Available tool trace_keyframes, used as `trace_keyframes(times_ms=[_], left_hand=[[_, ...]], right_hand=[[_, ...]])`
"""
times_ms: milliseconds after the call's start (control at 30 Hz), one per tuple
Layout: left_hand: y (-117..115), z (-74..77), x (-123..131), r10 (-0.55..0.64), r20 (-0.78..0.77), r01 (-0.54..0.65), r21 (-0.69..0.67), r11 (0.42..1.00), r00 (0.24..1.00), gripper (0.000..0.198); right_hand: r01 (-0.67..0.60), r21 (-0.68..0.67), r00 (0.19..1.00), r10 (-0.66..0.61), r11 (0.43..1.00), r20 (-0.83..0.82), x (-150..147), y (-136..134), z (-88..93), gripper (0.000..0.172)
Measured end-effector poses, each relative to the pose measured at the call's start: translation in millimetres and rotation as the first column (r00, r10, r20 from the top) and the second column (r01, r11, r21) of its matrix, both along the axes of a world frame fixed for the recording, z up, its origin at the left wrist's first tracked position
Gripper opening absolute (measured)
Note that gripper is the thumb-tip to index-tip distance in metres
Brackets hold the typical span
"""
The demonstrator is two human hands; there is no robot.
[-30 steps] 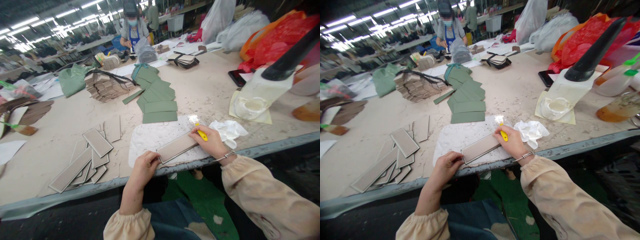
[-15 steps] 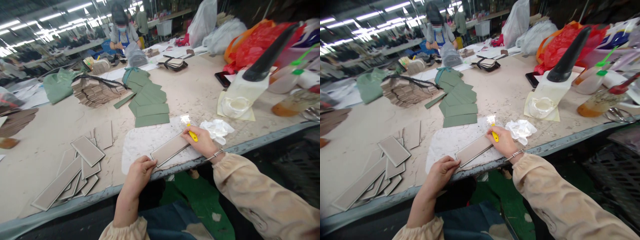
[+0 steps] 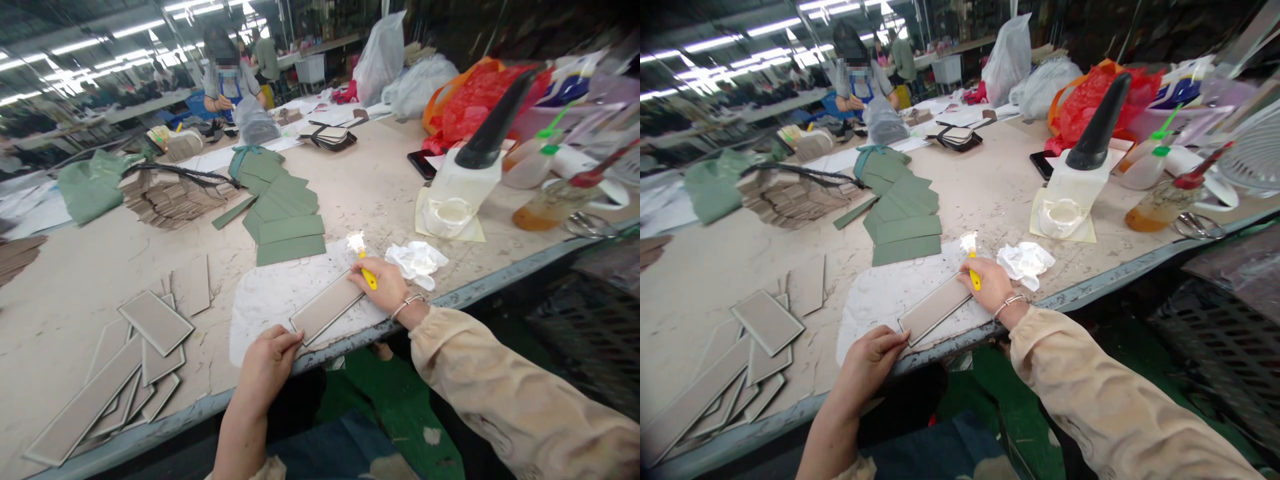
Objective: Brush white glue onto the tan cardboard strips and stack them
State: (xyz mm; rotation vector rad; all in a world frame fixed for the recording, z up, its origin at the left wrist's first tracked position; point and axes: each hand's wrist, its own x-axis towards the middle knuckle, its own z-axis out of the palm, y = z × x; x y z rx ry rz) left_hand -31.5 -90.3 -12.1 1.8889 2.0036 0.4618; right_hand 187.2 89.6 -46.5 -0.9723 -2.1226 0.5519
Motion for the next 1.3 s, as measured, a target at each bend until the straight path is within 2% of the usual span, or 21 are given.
trace_keyframes(times_ms=[133,300,400,600,767,833,1033,1167,1300], left_hand=[[0.5,-1.1,1.0,-0.009,-0.017,0.01,0.008,1.0,1.0,0.027],[0.0,-4.4,3.4,0.014,-0.057,-0.004,0.172,0.985,0.998,0.023],[0.0,-6.4,5.5,0.038,-0.062,-0.023,0.225,0.974,0.997,0.016],[4.8,-11.1,9.7,0.093,-0.037,-0.082,0.227,0.97,0.995,0.006],[5.7,-12.1,10.6,0.109,0.008,-0.108,0.19,0.976,0.994,0.006],[5.2,-11.2,10.9,0.131,0.032,-0.135,0.169,0.976,0.991,0.011],[4.0,-7.6,14.7,0.305,0.07,-0.307,0.028,0.951,0.95,0.05],[4.2,-5.6,17.2,0.33,0.107,-0.332,0.002,0.943,0.938,0.063],[4.2,-4.4,17.9,0.339,0.132,-0.341,-0.005,0.94,0.932,0.069]], right_hand=[[0.0,0.015,1.0,-0.001,1.0,0.017,-0.5,0.6,-0.5,0.013],[-0.018,0.035,1.0,0.018,0.999,0.013,-1.2,1.9,3.4,0.012],[-0.032,0.022,0.999,0.032,0.999,0.015,-1.1,2.8,4.6,0.013],[-0.036,0.002,0.999,0.036,0.999,0.016,-0.2,3.4,3.9,0.011],[-0.029,0.012,0.999,0.028,1.0,0.033,-0.7,2.9,5.3,0.011],[-0.021,0.012,0.999,0.021,1.0,0.043,-1.3,2.6,6.0,0.01],[-0.023,0.032,0.999,0.022,0.999,0.023,-1.8,2.1,4.8,0.006],[-0.018,0.036,1.0,0.017,0.999,0.025,-1.6,2.5,2.7,0.005],[-0.015,0.034,0.999,0.014,0.999,0.038,-1.4,2.9,1.4,0.004]])
